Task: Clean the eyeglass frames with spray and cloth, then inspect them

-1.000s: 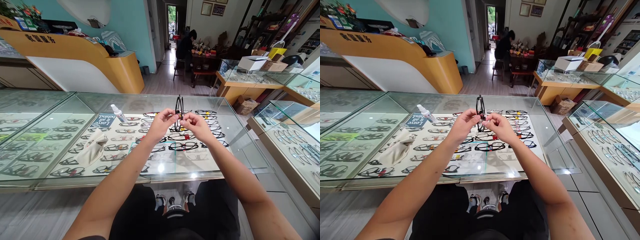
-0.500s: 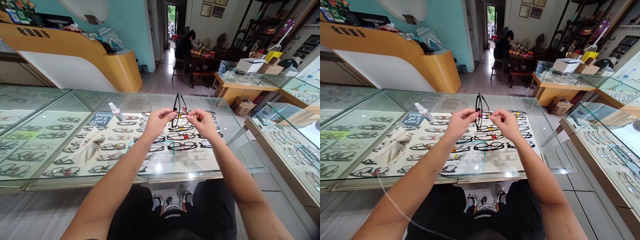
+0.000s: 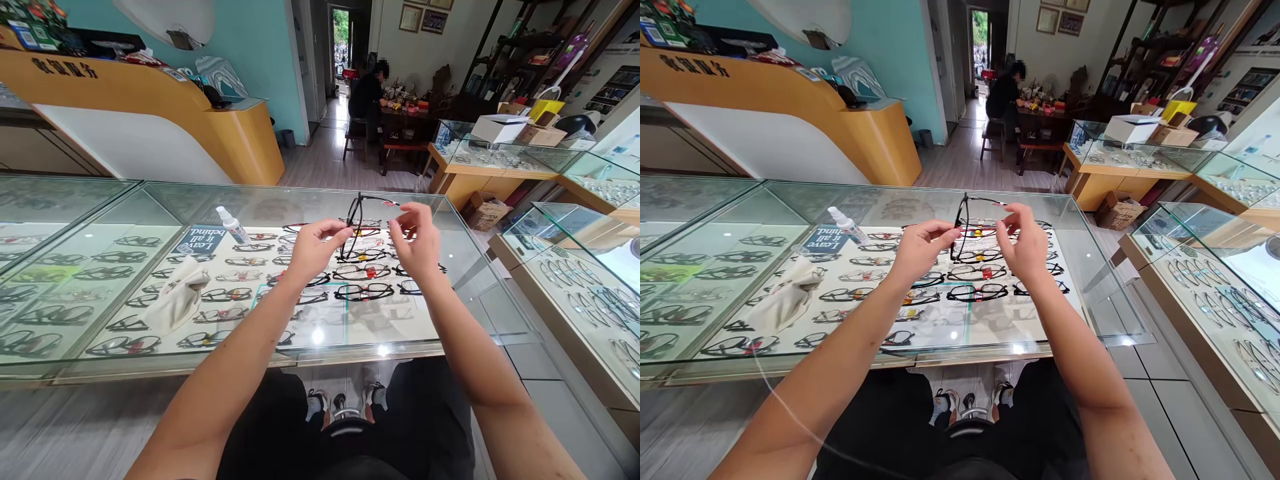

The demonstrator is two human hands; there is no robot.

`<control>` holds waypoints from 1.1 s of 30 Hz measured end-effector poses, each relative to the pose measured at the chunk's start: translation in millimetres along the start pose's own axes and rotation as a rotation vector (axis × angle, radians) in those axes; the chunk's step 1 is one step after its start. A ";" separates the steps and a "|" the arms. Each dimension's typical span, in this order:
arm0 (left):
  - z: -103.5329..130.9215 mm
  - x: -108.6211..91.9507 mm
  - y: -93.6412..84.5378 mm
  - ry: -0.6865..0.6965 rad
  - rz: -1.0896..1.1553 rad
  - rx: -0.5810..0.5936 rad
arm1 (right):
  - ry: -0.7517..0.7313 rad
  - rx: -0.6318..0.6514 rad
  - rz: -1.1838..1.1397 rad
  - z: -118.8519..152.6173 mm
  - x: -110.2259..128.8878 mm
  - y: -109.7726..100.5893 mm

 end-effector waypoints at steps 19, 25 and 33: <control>1.2 3.2 -6.7 -0.093 0.142 -0.134 | -0.138 0.270 0.204 6.7 3.8 21.5; -3.3 0.6 -25.3 -0.050 0.363 -0.322 | -0.046 0.339 0.256 8.3 -4.5 22.5; 9.8 -11.8 -10.0 0.134 0.172 -0.253 | -0.147 0.252 0.055 10.1 30.3 26.3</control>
Point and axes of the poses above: each hand's wrist, its own z-axis away from the middle knuckle, its own y-axis out of the palm, x = y × z, the point moved 6 cm from there along -z, towards the middle knuckle, and after that the axes turned 9 degrees about -y, right-handed, at the moved point
